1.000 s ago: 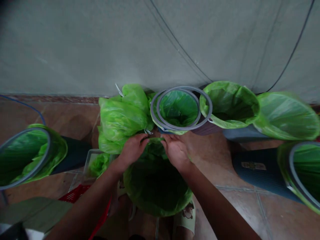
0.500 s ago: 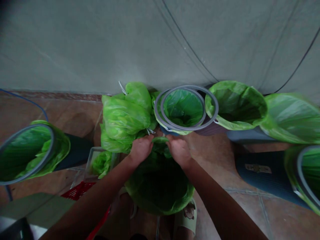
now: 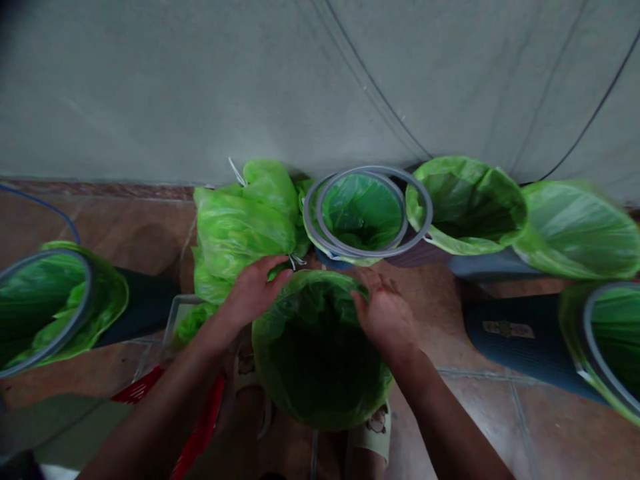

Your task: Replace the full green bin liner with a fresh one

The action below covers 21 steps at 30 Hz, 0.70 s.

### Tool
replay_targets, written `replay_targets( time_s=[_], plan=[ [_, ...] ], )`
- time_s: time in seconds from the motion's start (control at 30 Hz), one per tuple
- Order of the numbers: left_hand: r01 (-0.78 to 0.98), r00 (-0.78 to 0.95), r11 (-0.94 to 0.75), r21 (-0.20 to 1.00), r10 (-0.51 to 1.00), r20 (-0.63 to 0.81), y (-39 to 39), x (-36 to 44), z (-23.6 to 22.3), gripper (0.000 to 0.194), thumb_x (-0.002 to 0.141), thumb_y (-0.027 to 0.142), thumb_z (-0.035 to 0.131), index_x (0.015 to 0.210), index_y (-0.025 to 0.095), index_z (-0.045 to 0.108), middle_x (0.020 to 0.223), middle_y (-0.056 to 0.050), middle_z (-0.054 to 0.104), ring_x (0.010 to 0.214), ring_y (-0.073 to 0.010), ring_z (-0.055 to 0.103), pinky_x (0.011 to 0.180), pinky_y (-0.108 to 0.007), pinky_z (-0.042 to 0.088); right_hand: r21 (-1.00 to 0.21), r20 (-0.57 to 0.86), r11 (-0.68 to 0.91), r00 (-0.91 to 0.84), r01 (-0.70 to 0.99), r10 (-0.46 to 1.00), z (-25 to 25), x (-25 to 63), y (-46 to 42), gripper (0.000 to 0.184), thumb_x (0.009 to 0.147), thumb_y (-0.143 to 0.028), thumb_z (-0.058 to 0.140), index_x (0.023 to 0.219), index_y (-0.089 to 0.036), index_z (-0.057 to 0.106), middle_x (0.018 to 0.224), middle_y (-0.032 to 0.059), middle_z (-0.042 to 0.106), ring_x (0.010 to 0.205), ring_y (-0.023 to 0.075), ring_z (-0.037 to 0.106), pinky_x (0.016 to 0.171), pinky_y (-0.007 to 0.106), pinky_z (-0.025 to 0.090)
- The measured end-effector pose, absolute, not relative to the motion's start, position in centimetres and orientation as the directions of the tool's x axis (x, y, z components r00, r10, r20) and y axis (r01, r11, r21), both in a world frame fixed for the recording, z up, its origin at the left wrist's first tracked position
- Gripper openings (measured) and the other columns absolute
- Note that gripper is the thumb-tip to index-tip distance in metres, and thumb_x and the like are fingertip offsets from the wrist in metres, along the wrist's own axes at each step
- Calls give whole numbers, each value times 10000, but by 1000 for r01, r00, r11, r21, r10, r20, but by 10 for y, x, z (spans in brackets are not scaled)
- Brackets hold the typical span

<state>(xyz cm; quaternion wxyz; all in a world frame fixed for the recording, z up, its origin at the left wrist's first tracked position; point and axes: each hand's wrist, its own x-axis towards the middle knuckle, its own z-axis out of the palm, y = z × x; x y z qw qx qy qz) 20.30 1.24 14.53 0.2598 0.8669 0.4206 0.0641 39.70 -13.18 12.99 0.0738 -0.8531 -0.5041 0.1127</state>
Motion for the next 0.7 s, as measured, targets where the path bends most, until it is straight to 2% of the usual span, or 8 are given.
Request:
replay_targets(
  time_s=[0.1, 0.17, 0.27, 0.37, 0.47, 0.57, 0.63, 0.7],
  plan=[
    [668, 712, -615, 419, 691, -122, 5, 222, 136, 268, 943, 338, 448, 1104, 221, 629, 1047, -51, 697, 957, -198, 649, 876, -322, 484, -384, -40, -289, 297, 877, 954, 132, 398, -107, 365, 919, -275, 467, 1240, -144, 578, 1199, 111, 649, 1115, 240, 587, 970, 340, 438],
    [675, 727, -648, 354, 665, -170, 0, 230, 128, 257, 941, 320, 453, 1097, 210, 624, 1006, -64, 701, 931, -207, 658, 845, -319, 488, -434, -62, -197, 189, 879, 980, 129, 397, -94, 309, 914, -241, 478, 1174, -162, 626, 1135, 89, 682, 1061, 216, 615, 963, 314, 436],
    [700, 712, -644, 308, 660, -241, -5, 233, 118, 253, 929, 293, 476, 1123, 198, 607, 1000, -79, 703, 956, -210, 658, 837, -302, 483, -477, -131, -158, 108, 864, 985, 121, 398, -85, 244, 912, -218, 478, 1054, -197, 675, 1064, 59, 708, 977, 195, 644, 911, 291, 452],
    [708, 705, -632, 314, 653, -276, -5, 230, 113, 246, 923, 285, 483, 1120, 204, 606, 1017, -76, 702, 975, -207, 654, 848, -298, 481, -519, -124, -140, 88, 843, 988, 114, 402, -86, 249, 910, -210, 478, 1059, -217, 676, 1101, 37, 703, 1016, 181, 633, 920, 273, 442],
    [698, 714, -632, 336, 648, -264, -3, 229, 114, 275, 901, 246, 512, 1163, 211, 586, 1077, -71, 693, 979, -211, 655, 861, -317, 490, -518, -140, -186, 131, 835, 981, 112, 405, -88, 249, 895, -232, 506, 1071, -222, 682, 1062, 38, 715, 976, 189, 646, 890, 275, 452],
    [676, 715, -624, 392, 683, -147, 4, 228, 120, 467, 839, 266, 620, 1288, 208, 505, 1199, -79, 651, 1059, -223, 630, 941, -342, 473, -527, -160, -327, 286, 784, 945, 107, 406, -91, 261, 882, -260, 525, 1077, -195, 686, 960, 54, 732, 873, 195, 666, 829, 277, 475],
    [693, 661, -572, 440, 747, -71, 11, 221, 126, 578, 807, 333, 668, 1332, 194, 467, 1259, -91, 619, 1127, -233, 599, 997, -352, 450, -514, -154, -432, 415, 741, 896, 103, 406, -96, 293, 881, -271, 519, 1109, -170, 673, 984, 74, 728, 888, 205, 667, 836, 288, 481],
    [722, 580, -491, 487, 814, -39, 16, 210, 131, 582, 820, 389, 648, 1332, 176, 470, 1281, -103, 604, 1168, -239, 576, 1022, -358, 440, -484, -137, -489, 489, 726, 861, 100, 405, -104, 327, 877, -281, 519, 1147, -152, 650, 1069, 95, 708, 957, 223, 655, 879, 312, 476]
  ],
)
